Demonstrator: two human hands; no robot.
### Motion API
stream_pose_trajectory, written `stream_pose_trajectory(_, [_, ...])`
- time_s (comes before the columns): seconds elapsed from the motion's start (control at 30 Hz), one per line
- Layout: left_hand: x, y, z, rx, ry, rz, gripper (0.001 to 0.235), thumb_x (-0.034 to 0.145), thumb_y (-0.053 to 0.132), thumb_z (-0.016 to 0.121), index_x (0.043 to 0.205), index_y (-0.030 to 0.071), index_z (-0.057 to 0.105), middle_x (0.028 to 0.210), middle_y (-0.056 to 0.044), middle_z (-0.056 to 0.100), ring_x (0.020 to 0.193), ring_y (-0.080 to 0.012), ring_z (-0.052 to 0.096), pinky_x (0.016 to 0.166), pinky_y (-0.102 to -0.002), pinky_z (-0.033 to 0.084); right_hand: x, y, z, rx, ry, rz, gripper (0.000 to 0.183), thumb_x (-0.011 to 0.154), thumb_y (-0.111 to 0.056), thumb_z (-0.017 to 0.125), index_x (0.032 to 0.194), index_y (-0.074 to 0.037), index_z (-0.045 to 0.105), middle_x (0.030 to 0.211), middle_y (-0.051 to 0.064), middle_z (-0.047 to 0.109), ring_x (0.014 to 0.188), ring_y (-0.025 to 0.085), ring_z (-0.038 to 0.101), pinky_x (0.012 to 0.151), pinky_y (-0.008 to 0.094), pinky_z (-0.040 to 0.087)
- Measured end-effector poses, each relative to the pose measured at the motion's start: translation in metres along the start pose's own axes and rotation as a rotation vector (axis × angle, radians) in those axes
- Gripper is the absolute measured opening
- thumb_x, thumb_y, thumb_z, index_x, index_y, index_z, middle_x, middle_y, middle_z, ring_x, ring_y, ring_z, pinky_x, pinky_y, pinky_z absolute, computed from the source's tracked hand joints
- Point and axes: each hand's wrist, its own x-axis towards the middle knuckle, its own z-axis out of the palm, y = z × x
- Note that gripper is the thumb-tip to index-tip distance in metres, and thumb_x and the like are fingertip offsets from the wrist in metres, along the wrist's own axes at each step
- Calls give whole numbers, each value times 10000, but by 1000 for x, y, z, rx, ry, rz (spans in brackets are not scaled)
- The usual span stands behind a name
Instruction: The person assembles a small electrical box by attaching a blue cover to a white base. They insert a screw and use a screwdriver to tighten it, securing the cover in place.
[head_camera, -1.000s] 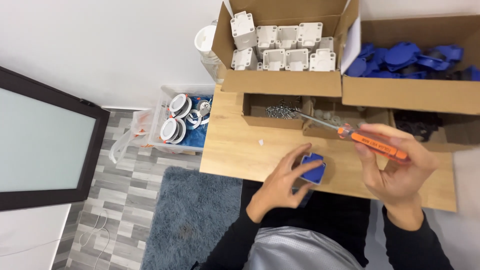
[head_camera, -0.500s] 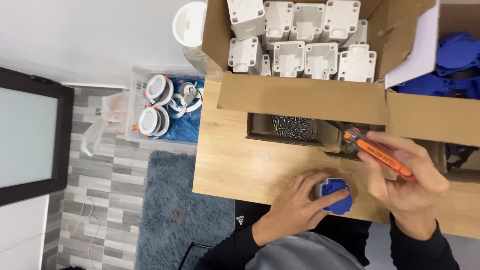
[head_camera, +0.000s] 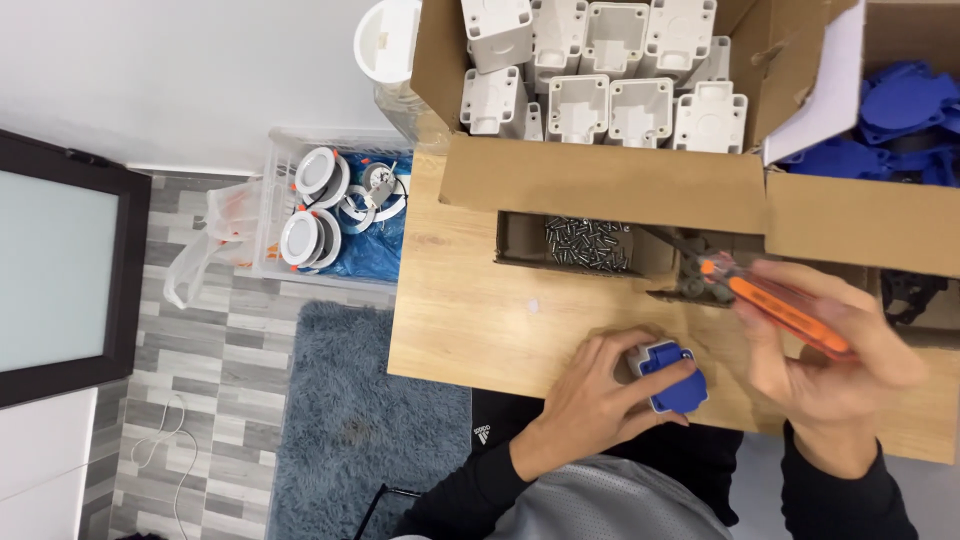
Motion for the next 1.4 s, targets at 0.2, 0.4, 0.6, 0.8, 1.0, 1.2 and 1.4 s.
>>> stream_pose_trajectory(0.2, [4, 14, -7, -33, 88, -75, 731, 951, 629, 753, 1543, 245, 565, 1510, -138, 560, 1368, -347, 571, 1152, -502, 491, -23, -4, -19, -44, 260, -109, 427, 1092, 141, 710, 1344, 141, 365, 1122, 550, 574, 879, 595, 695, 798, 623, 634])
stream_pose_trajectory(0.4, [3, 3, -17, -424, 199, -189, 654, 987, 425, 765, 1514, 93, 567, 1486, -129, 612, 1396, -309, 589, 1223, -461, 497, -63, 7, -34, -1, 435, -17, 303, 1216, -35, 651, 1222, 242, 529, 1188, 455, 594, 888, 597, 698, 851, 658, 654])
stream_pose_trajectory(0.6, [8, -3, -36, -720, 401, -272, 396, 1101, 113, 695, 1470, 4, 599, 1372, -161, 693, 1197, -247, 704, 1040, -330, 583, -112, 19, -47, 178, 480, 129, 346, 1271, -181, 587, 1263, 160, 526, 1316, 373, 543, 950, 585, 644, 875, 737, 725])
stream_pose_trajectory(0.8, [7, -2, -30, -790, 443, -317, 380, 1065, 63, 747, 1426, -7, 653, 1275, -161, 744, 1110, -244, 768, 1053, -329, 637, -145, 32, -57, 166, 447, 125, 320, 1274, -150, 570, 1215, 164, 547, 1275, 386, 575, 875, 584, 661, 864, 703, 707])
stream_pose_trajectory(1.0, [3, 2, -24, -837, 417, -344, 241, 1032, 10, 772, 1263, -14, 707, 1111, -166, 779, 1009, -239, 813, 948, -313, 704, -156, 28, -67, 190, 358, 187, 331, 1276, -195, 534, 1274, 135, 523, 1308, 331, 570, 914, 590, 689, 929, 721, 732])
stream_pose_trajectory(1.2, [0, 5, -28, -788, 386, -309, 196, 1052, -28, 736, 1247, -16, 727, 1144, -185, 754, 1018, -273, 813, 950, -312, 716, -170, 39, -76, 243, 329, 301, 409, 1259, -287, 515, 1316, 117, 528, 1358, 266, 559, 936, 564, 699, 913, 670, 733])
stream_pose_trajectory(1.4, [3, 12, -41, -467, 316, -220, 151, 1042, -1, 756, 1189, 29, 775, 1132, -141, 781, 1046, -251, 770, 933, -308, 670, -156, 32, -89, 257, 231, 364, 476, 1210, -344, 516, 1305, 122, 531, 1307, 271, 569, 929, 520, 732, 957, 621, 743])
